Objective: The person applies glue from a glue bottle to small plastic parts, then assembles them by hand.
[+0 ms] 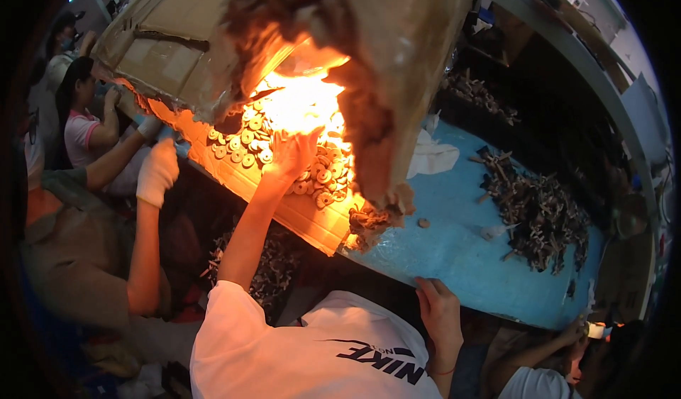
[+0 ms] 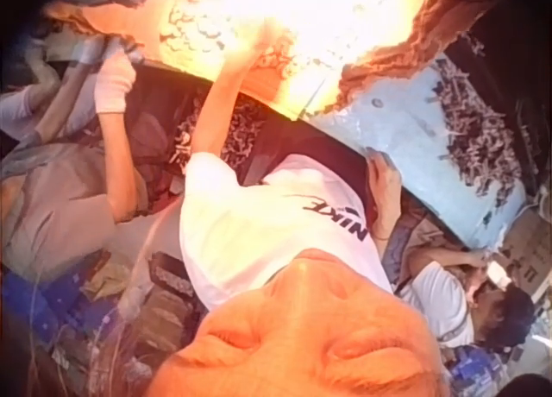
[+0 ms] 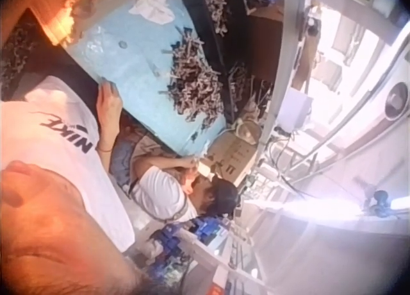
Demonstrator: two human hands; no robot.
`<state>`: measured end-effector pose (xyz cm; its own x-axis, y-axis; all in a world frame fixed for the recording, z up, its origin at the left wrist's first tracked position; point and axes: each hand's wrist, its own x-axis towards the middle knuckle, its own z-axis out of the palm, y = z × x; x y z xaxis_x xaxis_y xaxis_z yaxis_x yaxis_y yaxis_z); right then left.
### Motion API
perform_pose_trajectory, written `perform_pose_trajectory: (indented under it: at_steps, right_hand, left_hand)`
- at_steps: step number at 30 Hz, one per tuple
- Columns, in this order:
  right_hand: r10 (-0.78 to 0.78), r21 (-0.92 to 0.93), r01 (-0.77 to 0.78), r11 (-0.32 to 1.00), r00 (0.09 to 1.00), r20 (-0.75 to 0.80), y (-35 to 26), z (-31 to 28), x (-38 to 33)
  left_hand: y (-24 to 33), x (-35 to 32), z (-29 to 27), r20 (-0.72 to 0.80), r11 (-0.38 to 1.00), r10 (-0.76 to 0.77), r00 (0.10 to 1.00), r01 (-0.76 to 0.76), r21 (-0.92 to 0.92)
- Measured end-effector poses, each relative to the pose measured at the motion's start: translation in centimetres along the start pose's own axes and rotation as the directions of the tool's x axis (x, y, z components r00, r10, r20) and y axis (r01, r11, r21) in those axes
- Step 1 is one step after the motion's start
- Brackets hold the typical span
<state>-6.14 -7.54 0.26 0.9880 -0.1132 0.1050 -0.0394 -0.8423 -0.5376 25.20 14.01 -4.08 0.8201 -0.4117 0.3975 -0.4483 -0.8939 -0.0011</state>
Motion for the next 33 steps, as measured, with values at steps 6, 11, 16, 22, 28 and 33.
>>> perform_pose_trajectory:
  at_steps: [6, 11, 16, 22, 28, 33]
  right_hand:
    - [-0.005, 0.003, 0.005, 1.0, 0.999, 0.036, -0.8, -0.1, 0.7]
    - [-0.027, 0.006, 0.026, 1.0, 0.999, 0.047, -1.3, 0.1, 0.7]
    - [0.015, 0.02, -0.016, 1.0, 0.999, 0.037, -1.1, 0.2, 0.6]
    - [-0.016, 0.033, 0.015, 0.999, 1.0, 0.019, -0.9, 0.3, 0.6]
    - [-0.026, 0.004, 0.026, 1.0, 1.0, 0.002, -0.3, 0.1, 0.9]
    - [-0.026, -0.03, 0.025, 0.999, 0.999, -0.04, 0.4, -0.1, 0.6]
  left_hand:
    - [2.5, 1.0, 0.9, -0.293, 0.876, 0.19, 0.937, -0.296, -0.38]
    - [2.0, 0.7, 7.1, -0.495, 0.839, 0.198, 0.846, -0.408, -0.361]
    - [3.0, 1.7, 2.6, -0.021, 0.946, 0.233, 0.972, -0.232, -0.228]
    - [0.4, -3.0, -3.9, -0.26, 0.576, -0.4, 0.879, 0.02, -0.817]
    - [5.3, -13.7, -10.0, -0.107, 0.617, -0.228, 0.968, 0.058, -0.785]
    - [13.5, -17.4, -9.7, -0.144, 0.295, 0.222, 0.964, -0.208, -0.933]
